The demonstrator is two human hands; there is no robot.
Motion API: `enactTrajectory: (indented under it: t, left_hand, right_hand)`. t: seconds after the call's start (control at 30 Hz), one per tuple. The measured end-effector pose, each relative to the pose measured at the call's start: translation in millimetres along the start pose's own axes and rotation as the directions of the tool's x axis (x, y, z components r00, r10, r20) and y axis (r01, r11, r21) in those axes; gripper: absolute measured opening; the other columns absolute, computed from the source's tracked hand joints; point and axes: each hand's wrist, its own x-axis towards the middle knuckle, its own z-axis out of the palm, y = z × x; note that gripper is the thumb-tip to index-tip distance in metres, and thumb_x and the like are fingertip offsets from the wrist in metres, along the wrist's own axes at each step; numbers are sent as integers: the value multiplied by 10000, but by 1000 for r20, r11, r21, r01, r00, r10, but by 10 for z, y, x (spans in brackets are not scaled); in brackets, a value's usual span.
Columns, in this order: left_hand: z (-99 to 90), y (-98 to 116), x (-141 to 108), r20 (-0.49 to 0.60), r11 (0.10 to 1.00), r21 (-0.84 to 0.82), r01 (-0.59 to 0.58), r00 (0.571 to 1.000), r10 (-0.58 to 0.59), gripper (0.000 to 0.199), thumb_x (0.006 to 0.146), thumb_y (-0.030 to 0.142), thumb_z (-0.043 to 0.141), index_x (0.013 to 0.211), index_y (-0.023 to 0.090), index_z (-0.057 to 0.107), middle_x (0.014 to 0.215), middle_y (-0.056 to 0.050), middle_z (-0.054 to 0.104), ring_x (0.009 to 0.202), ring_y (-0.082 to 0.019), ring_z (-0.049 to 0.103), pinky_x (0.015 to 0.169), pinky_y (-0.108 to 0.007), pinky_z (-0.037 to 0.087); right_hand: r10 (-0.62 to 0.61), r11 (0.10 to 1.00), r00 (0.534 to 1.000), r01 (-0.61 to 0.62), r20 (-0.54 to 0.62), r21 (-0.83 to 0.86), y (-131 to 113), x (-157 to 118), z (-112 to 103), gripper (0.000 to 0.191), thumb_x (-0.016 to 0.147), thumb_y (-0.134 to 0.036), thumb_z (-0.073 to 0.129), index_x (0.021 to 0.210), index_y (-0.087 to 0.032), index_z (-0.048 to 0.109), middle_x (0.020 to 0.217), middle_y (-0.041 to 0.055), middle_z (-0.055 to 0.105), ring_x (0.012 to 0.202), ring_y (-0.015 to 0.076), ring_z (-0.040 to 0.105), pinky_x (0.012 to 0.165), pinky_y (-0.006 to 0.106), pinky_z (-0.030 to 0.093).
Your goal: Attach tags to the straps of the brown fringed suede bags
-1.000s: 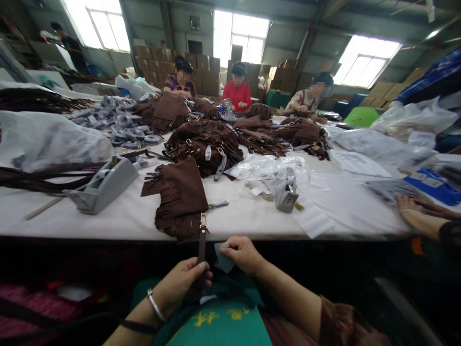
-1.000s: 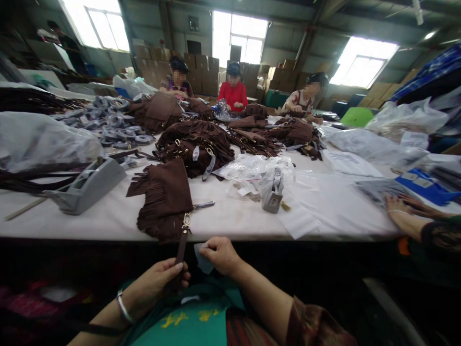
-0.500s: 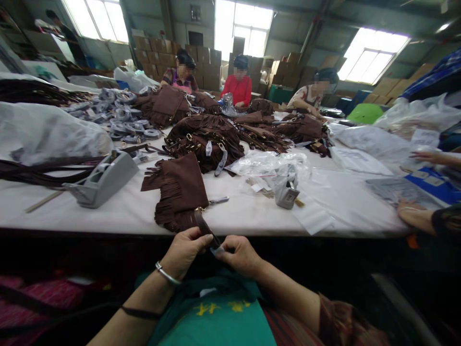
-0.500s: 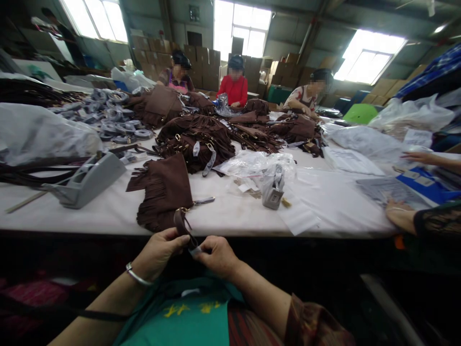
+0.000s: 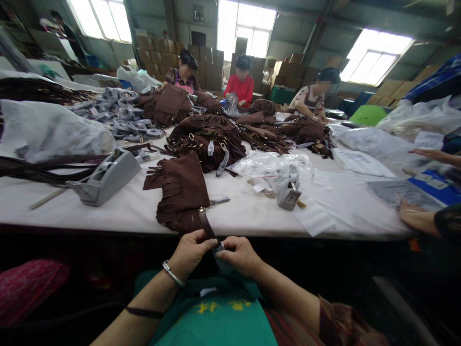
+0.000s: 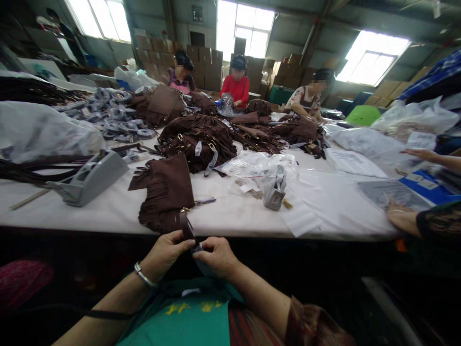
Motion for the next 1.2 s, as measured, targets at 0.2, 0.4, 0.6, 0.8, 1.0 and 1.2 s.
enactTrajectory:
  t: [0.2, 0.4, 0.6, 0.8, 1.0, 1.2]
  left_hand:
    - [-55, -67, 7, 13, 995, -2, 98, 995, -98, 313, 635, 374, 773, 830, 132, 730, 812, -66, 708, 765, -189, 614, 693, -278, 478]
    - [-179, 42, 131, -144, 938, -270, 217, 954, -262, 476, 600, 546, 756, 839, 146, 660, 596, 48, 518, 501, -64, 439, 469, -181, 346]
    - [-13, -135, 278, -56, 959, -142, 244, 966, -254, 490, 558, 578, 768, 707, 137, 616, 477, 82, 406, 429, -57, 350, 406, -186, 242]
    - [-15, -168, 170, -62, 937, -180, 301, 947, -316, 557, 576, 567, 771, 956, 175, 658, 718, -15, 651, 683, -163, 619, 582, -251, 453]
    - [90, -415, -45, 44, 890, -289, 353, 933, -356, 476, 567, 537, 794, 785, 142, 641, 576, 4, 611, 483, -111, 537, 475, -224, 375]
    - [143, -541, -91, -24, 888, -332, 318, 938, -345, 474, 551, 570, 775, 708, 144, 637, 562, -2, 614, 479, -128, 550, 480, -248, 410]
  right_hand:
    - [19, 999, 1000, -19, -13, 31, 52, 92, 87, 159, 694, -256, 680, 769, -124, 726, 702, 19, 664, 632, 130, 570, 618, 241, 436]
    - [128, 992, 990, -127, 54, -27, 110, 105, 119, 191, 673, -272, 698, 793, -128, 736, 631, -1, 639, 556, 106, 529, 542, 214, 403]
    - [228, 974, 972, -228, -60, 6, 74, 285, 102, 212, 689, -311, 686, 595, -126, 642, 473, -61, 448, 456, 58, 372, 446, 191, 284]
    - [299, 948, 951, -286, -79, 142, 32, 491, 95, 225, 662, -265, 701, 550, -139, 551, 452, -70, 425, 431, 57, 360, 426, 189, 286]
    - [275, 959, 960, -271, -51, 83, 20, 544, 160, 161, 727, -291, 660, 716, -136, 622, 520, -42, 539, 432, 88, 473, 425, 193, 352]
    - [93, 935, 992, -116, -84, -336, -159, 870, 31, 354, 835, -432, 552, 692, -133, 678, 559, 1, 592, 528, 98, 520, 501, 199, 356]
